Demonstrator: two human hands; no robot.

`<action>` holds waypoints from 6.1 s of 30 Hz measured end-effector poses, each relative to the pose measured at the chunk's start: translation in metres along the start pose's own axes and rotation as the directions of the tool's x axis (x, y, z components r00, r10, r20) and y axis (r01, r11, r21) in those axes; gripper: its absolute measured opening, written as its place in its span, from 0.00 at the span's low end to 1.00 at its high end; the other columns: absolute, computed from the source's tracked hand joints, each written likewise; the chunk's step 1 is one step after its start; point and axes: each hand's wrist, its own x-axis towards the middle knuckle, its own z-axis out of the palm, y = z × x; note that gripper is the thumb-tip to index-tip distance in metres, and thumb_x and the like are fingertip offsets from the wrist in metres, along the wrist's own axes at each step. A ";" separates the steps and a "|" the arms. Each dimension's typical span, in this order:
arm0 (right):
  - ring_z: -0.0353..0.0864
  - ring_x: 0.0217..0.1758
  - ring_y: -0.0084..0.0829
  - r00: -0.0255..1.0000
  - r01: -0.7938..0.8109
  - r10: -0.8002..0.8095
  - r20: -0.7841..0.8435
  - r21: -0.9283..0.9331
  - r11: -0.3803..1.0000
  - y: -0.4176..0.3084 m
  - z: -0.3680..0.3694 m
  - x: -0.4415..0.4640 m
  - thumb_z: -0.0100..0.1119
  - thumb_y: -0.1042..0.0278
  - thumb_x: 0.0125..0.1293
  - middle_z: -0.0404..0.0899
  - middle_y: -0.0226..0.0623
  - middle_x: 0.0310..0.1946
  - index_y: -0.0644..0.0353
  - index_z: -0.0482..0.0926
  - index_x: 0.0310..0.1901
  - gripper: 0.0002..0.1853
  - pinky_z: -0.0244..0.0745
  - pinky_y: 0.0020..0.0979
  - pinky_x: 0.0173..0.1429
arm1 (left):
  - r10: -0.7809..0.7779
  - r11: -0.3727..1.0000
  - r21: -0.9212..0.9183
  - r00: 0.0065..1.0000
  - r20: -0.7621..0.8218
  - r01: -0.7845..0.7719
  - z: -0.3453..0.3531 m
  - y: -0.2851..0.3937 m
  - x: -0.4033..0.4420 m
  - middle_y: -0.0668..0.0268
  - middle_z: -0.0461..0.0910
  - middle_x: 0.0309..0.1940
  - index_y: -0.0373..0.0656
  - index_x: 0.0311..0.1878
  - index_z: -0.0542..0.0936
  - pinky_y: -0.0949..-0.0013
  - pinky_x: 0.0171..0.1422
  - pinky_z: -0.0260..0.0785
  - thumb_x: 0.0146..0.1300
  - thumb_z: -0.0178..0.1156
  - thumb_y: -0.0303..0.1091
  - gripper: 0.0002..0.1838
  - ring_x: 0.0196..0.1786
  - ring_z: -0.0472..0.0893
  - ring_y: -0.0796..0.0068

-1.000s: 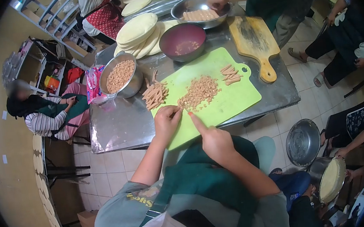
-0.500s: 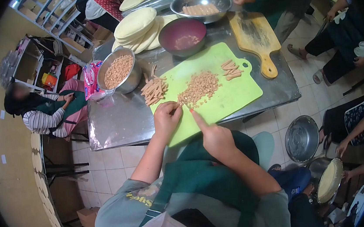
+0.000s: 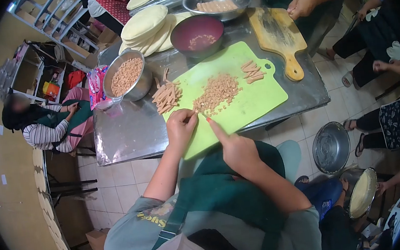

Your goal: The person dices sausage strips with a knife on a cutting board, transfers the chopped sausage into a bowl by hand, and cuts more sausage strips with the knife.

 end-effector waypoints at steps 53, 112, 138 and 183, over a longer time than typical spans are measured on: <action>0.75 0.19 0.43 0.999 0.030 -0.031 -0.024 -0.016 0.999 -0.011 0.010 0.012 0.51 0.74 0.53 0.73 0.41 0.17 0.40 0.59 0.68 0.38 0.71 0.41 0.25 | -0.011 1.000 0.003 1.000 -0.009 0.012 -0.007 -0.003 -0.014 0.59 0.79 0.27 0.36 0.25 0.80 0.65 0.37 0.72 0.50 0.62 0.26 0.03 0.30 0.78 0.60; 0.75 0.18 0.43 0.999 0.043 -0.043 0.004 0.052 0.998 -0.012 0.014 0.001 0.52 0.73 0.57 0.72 0.42 0.16 0.45 0.61 0.67 0.33 0.70 0.43 0.24 | -0.148 0.989 0.018 0.985 0.084 0.147 -0.022 -0.003 -0.015 0.59 0.79 0.25 0.36 0.27 0.81 0.70 0.31 0.71 0.48 0.65 0.27 0.05 0.25 0.79 0.69; 0.74 0.17 0.43 0.995 0.103 -0.104 -0.013 -0.017 0.994 -0.004 0.002 -0.017 0.52 0.75 0.54 0.71 0.41 0.15 0.42 0.60 0.68 0.36 0.71 0.42 0.25 | -0.158 0.987 0.063 0.979 0.129 0.151 -0.034 0.000 -0.015 0.56 0.80 0.29 0.36 0.30 0.82 0.65 0.34 0.73 0.48 0.63 0.27 0.06 0.28 0.80 0.62; 0.75 0.21 0.45 0.995 0.095 -0.098 0.014 0.146 0.985 -0.006 0.009 -0.006 0.51 0.70 0.62 0.73 0.44 0.17 0.46 0.57 0.69 0.32 0.72 0.44 0.29 | 0.050 0.996 0.074 0.994 0.095 -0.058 -0.030 -0.008 -0.015 0.57 0.78 0.24 0.36 0.30 0.82 0.65 0.29 0.69 0.48 0.66 0.29 0.07 0.23 0.76 0.63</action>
